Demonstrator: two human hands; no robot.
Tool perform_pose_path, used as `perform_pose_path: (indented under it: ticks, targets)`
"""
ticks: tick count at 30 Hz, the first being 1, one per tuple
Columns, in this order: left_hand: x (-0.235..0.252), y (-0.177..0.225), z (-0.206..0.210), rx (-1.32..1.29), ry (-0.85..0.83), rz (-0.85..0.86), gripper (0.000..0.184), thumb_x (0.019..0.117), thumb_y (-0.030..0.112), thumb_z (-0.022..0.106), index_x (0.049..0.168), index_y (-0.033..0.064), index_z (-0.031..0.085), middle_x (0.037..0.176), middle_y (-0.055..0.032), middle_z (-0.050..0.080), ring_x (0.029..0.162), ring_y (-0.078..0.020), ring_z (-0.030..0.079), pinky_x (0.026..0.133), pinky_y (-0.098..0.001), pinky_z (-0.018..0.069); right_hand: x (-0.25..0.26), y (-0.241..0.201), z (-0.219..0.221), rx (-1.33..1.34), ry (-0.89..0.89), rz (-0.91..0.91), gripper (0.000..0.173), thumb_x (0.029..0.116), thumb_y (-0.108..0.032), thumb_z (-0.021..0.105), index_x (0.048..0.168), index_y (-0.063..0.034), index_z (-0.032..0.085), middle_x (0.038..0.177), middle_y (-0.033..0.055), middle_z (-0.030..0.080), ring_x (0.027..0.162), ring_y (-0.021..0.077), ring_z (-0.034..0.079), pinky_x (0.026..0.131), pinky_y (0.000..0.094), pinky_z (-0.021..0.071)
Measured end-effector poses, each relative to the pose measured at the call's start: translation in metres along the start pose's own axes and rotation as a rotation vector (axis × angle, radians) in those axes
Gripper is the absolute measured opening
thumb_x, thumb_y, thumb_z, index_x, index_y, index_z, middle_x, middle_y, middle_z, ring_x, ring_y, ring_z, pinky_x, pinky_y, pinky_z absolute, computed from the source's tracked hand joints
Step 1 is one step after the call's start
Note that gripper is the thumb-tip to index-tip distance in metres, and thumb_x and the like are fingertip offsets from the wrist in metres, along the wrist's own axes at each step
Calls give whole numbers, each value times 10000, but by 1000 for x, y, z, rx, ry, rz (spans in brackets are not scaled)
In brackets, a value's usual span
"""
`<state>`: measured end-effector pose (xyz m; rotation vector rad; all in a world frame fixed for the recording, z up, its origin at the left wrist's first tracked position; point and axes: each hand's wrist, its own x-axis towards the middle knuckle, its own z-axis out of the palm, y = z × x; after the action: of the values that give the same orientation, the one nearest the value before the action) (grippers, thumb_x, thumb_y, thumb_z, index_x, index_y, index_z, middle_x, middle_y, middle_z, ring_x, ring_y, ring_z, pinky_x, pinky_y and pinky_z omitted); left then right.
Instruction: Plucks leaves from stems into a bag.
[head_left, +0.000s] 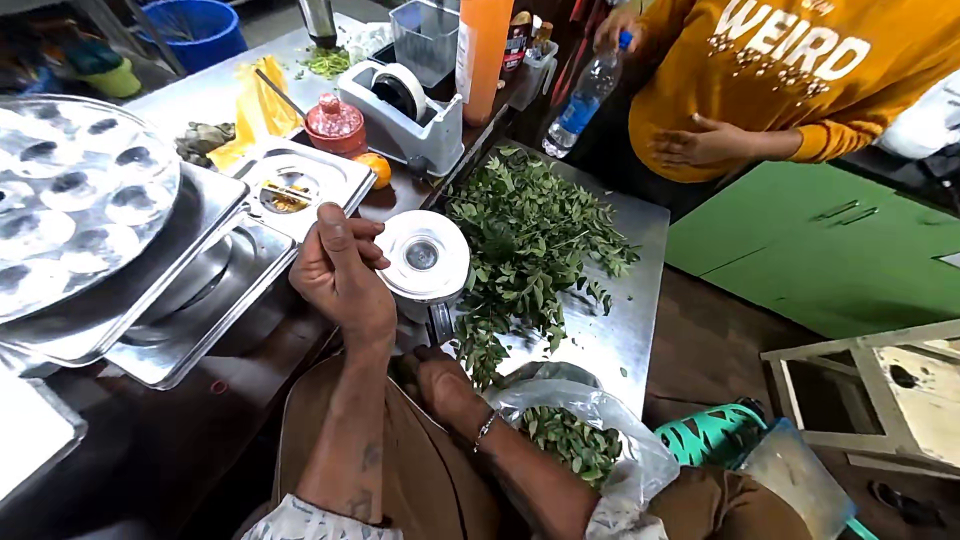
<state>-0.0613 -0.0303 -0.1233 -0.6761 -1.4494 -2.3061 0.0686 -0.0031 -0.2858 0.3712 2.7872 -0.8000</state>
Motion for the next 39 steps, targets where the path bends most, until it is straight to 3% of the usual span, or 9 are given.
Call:
perform_pose_path:
  ticks: [7, 13, 16, 18, 23, 27, 32, 37, 39]
  targets:
    - [3, -4, 1, 0, 17, -19, 424, 1123, 202, 377, 843, 71, 668, 635, 30, 630, 498, -82, 582, 483, -242, 530, 26, -5, 14, -102, 43, 21, 233, 933, -167, 647, 1142, -75, 694, 1138, 153, 673, 1005, 344, 680, 774, 535, 591]
    - [3, -4, 0, -14, 11, -36, 427, 1126, 227, 375, 842, 83, 660, 619, 39, 606, 489, -85, 568, 477, -246, 525, 12, 5, 5, -45, 2, -7, 279, 996, -246, 589, 1220, -117, 693, 1193, 128, 684, 1120, 331, 659, 915, 535, 561]
    - [3, -4, 0, -36, 17, -40, 417, 1124, 228, 380, 849, 84, 658, 631, 32, 618, 491, -88, 570, 478, -251, 526, 4, 12, -1, -136, -56, 16, 284, 1010, -144, 568, 1266, -98, 683, 1355, 158, 622, 1276, 373, 568, 1025, 537, 503]
    - [3, -4, 1, -50, 19, -45, 412, 1122, 230, 392, 841, 92, 659, 642, 33, 626, 497, -84, 575, 478, -247, 527, 1, 14, -2, -165, -97, 80, 267, 1008, -80, 544, 1236, -60, 680, 1379, 187, 591, 1256, 393, 577, 970, 534, 543]
    - [3, -6, -1, -55, 3, -30, 411, 1121, 228, 392, 841, 91, 660, 624, 42, 617, 484, -79, 568, 477, -246, 527, -4, 14, -9, -105, -121, 141, 194, 988, -88, 570, 1127, -33, 693, 1178, 196, 665, 1077, 384, 665, 855, 555, 578]
    - [3, -4, -2, -58, 10, -33, 416, 1122, 219, 388, 833, 89, 657, 614, 43, 609, 484, -79, 568, 480, -247, 528, -42, 7, -61, 34, -6, 103, 121, 920, -171, 682, 1010, -107, 730, 1013, 123, 696, 943, 316, 689, 798, 540, 587]
    - [1, -2, -1, -65, 9, -69, 418, 1124, 238, 392, 851, 84, 668, 632, 33, 626, 500, -86, 585, 486, -253, 538, -152, 29, -128, 246, 437, 18, 69, 911, -168, 717, 970, -192, 743, 897, -69, 677, 717, 37, 655, 646, 259, 613]
    - [-4, 1, 4, -66, 1, -97, 417, 1122, 249, 400, 856, 86, 677, 649, 32, 634, 503, -89, 586, 493, -253, 542, -212, 71, -128, 42, 390, 203, 248, 1025, -392, 578, 1087, -257, 776, 1075, -108, 733, 1042, 50, 664, 933, 308, 563]
    - [-9, 3, 6, -57, -14, -96, 414, 1122, 251, 397, 855, 95, 672, 662, 36, 644, 502, -84, 588, 494, -252, 544, -201, 79, -131, 79, 498, 183, 217, 1010, -371, 608, 1071, -256, 781, 1018, -114, 726, 960, 40, 676, 853, 286, 593]
